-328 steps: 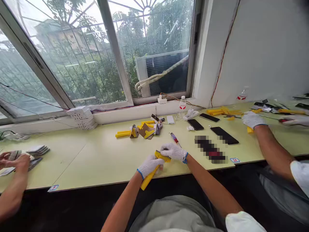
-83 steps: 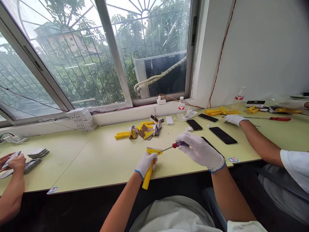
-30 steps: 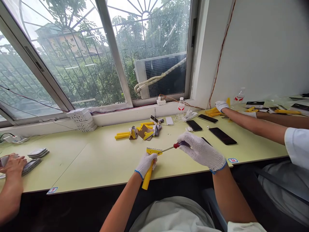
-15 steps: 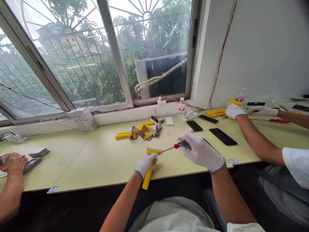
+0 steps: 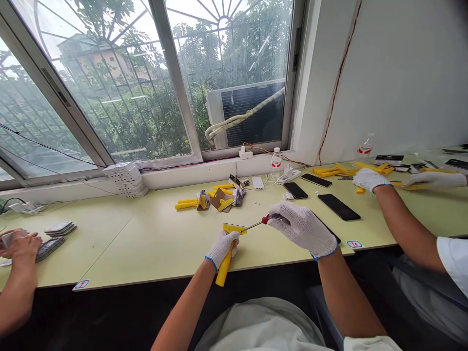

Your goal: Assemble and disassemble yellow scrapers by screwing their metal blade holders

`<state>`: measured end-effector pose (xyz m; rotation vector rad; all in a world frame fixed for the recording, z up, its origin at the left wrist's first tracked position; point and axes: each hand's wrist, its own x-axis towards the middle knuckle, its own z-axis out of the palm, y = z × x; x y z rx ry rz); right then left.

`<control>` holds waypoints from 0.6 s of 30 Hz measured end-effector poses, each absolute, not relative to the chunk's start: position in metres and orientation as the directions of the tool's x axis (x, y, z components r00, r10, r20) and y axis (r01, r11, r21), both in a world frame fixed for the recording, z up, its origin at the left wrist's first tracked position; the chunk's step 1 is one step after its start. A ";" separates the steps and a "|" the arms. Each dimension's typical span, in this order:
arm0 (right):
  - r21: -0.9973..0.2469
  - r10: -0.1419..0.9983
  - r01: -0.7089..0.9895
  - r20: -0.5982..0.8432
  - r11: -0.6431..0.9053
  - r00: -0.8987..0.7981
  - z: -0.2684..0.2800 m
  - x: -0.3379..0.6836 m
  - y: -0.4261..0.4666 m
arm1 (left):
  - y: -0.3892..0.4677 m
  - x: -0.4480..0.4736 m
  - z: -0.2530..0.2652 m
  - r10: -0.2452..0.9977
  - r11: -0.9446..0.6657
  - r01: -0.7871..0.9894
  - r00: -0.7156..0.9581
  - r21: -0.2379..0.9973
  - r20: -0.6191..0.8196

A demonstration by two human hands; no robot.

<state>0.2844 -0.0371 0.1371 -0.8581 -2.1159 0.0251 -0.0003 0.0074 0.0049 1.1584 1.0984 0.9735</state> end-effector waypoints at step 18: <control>-0.607 0.781 0.596 0.623 0.526 -0.054 0.133 0.269 -0.033 | 0.009 -0.001 0.006 0.973 0.139 -0.048 0.193 0.989 -0.128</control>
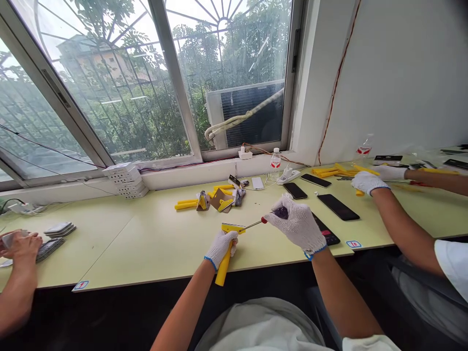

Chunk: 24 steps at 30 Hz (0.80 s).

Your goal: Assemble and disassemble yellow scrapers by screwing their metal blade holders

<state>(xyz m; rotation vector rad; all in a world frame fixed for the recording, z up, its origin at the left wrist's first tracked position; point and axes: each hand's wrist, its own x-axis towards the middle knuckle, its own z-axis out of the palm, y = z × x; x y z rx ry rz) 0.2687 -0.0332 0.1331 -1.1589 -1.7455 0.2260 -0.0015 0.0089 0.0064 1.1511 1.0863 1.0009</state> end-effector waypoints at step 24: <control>-0.594 0.684 0.365 0.701 0.717 -0.203 0.113 0.260 -0.018 | 0.012 -0.007 -0.002 0.936 0.168 -0.043 0.319 0.985 -0.146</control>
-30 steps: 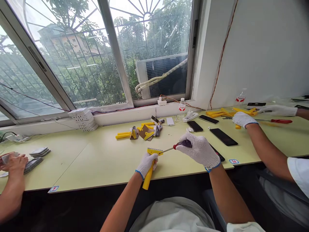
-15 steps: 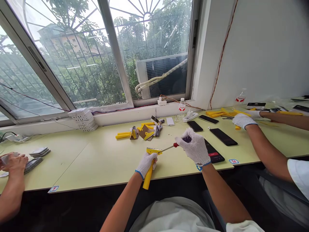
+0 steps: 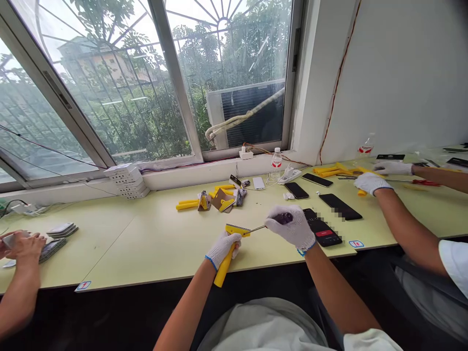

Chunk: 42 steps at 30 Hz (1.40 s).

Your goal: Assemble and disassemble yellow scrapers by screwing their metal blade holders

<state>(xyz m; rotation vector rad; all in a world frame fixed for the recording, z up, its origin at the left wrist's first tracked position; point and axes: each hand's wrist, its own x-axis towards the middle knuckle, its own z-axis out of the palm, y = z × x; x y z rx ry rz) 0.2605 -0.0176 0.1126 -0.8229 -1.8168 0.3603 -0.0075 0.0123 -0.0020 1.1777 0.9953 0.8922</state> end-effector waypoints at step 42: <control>-0.577 0.667 0.336 0.624 0.744 -0.407 0.110 0.257 -0.018 | 0.010 -0.004 0.001 0.964 0.143 -0.048 0.234 0.989 -0.128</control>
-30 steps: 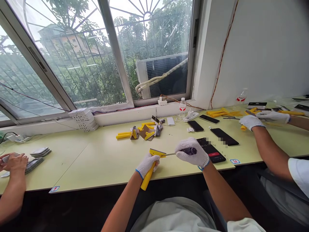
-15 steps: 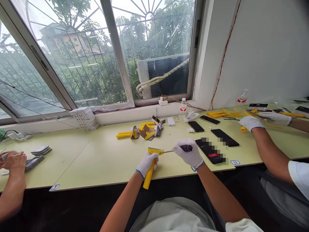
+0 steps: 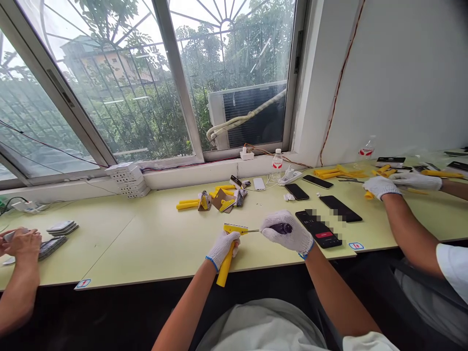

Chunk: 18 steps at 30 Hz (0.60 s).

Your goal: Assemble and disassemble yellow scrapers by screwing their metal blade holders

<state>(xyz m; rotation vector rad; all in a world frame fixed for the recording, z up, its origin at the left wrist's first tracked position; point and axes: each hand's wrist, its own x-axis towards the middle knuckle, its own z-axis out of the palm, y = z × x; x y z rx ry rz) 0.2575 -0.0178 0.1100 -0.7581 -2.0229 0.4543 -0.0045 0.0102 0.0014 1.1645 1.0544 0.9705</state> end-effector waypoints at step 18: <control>-0.665 0.747 0.344 0.561 0.663 -0.357 0.103 0.247 -0.017 | 0.013 -0.005 -0.001 0.966 0.148 -0.081 0.227 0.986 -0.126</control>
